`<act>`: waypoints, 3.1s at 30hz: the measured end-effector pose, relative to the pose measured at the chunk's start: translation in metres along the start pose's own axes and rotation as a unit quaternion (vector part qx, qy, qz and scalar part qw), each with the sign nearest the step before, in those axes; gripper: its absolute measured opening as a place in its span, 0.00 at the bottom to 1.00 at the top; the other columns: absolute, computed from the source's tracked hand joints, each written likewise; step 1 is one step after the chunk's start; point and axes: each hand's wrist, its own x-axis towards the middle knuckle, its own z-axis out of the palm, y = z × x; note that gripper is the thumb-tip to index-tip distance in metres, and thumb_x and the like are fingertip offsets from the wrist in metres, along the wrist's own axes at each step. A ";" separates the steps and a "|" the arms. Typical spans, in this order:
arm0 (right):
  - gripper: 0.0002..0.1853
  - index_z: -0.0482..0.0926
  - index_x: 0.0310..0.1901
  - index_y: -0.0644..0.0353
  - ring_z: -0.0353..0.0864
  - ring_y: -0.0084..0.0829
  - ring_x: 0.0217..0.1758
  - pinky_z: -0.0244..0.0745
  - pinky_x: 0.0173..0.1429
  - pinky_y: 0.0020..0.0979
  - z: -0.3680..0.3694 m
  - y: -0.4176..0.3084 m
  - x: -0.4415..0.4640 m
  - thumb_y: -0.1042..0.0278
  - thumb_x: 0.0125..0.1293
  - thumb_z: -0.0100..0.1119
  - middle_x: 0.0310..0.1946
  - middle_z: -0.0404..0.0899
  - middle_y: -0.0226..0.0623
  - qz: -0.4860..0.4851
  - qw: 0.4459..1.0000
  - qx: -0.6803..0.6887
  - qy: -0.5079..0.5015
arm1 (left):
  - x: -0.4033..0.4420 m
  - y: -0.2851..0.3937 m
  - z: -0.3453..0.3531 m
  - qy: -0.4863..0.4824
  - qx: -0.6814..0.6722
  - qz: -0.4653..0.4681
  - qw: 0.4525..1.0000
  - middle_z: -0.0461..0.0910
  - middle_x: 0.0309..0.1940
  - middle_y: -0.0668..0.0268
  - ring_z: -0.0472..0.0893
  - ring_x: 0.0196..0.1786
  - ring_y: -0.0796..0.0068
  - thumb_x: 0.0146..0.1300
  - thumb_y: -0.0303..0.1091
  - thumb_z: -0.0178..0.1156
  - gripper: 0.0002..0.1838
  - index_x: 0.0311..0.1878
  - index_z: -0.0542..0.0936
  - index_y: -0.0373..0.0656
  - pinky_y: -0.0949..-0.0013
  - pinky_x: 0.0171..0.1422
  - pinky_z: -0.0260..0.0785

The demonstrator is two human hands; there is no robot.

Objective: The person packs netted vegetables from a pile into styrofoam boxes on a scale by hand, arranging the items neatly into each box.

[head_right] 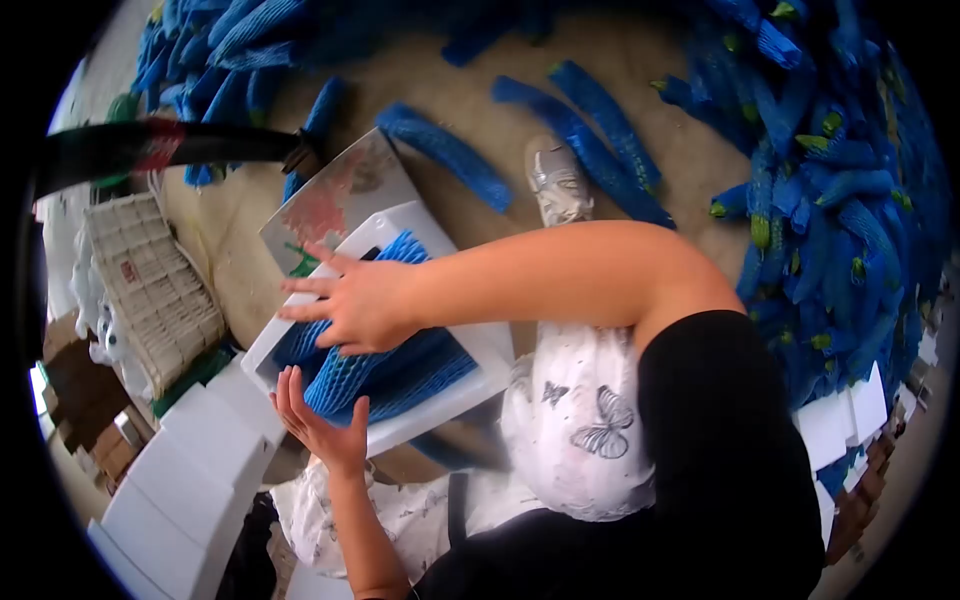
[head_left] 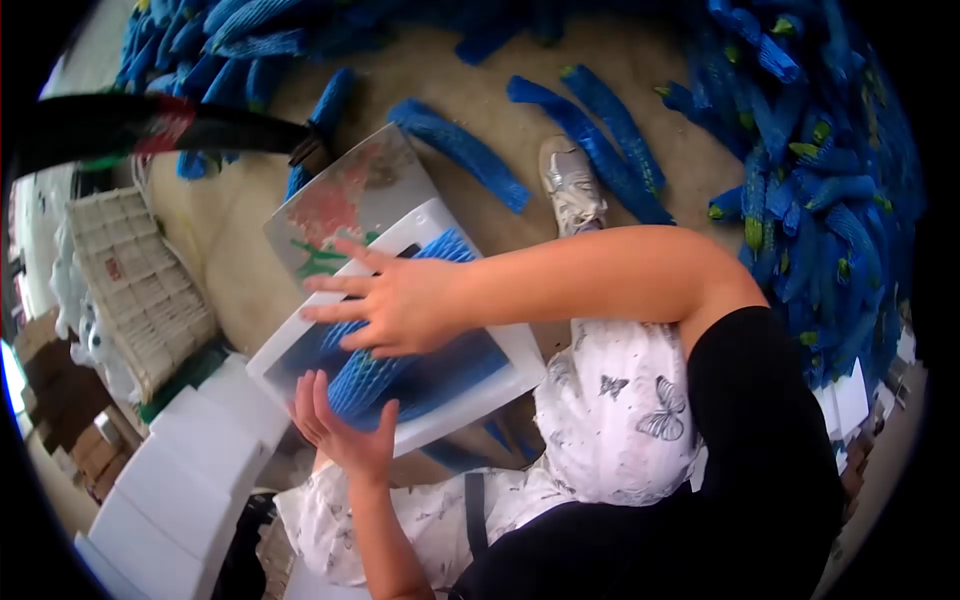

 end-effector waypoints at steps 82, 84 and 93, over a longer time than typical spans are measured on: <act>0.24 0.75 0.55 0.56 0.73 0.46 0.59 0.73 0.58 0.39 -0.054 -0.089 -0.002 0.70 0.54 0.66 0.59 0.72 0.42 0.323 0.937 -0.128 -0.029 | 0.001 -0.053 -0.062 -0.188 -0.093 0.053 0.976 0.75 0.48 0.59 0.74 0.52 0.56 0.49 0.37 0.71 0.31 0.57 0.72 0.43 0.58 0.50 0.70; 0.24 0.75 0.55 0.55 0.74 0.44 0.57 0.74 0.56 0.38 -0.057 -0.080 -0.004 0.70 0.54 0.66 0.57 0.72 0.41 0.339 0.926 -0.166 -0.006 | 0.000 -0.051 -0.049 -0.179 -0.046 0.042 0.982 0.74 0.47 0.60 0.73 0.53 0.58 0.43 0.36 0.73 0.35 0.58 0.71 0.43 0.59 0.51 0.69; 0.08 0.77 0.37 0.54 0.78 0.38 0.38 0.74 0.40 0.35 -0.039 -0.136 -0.004 0.71 0.56 0.64 0.37 0.77 0.34 0.256 0.966 -0.015 -0.013 | 0.000 -0.061 -0.059 -0.036 -0.066 0.008 0.997 0.78 0.41 0.63 0.77 0.45 0.58 0.41 0.25 0.69 0.29 0.51 0.74 0.46 0.57 0.47 0.69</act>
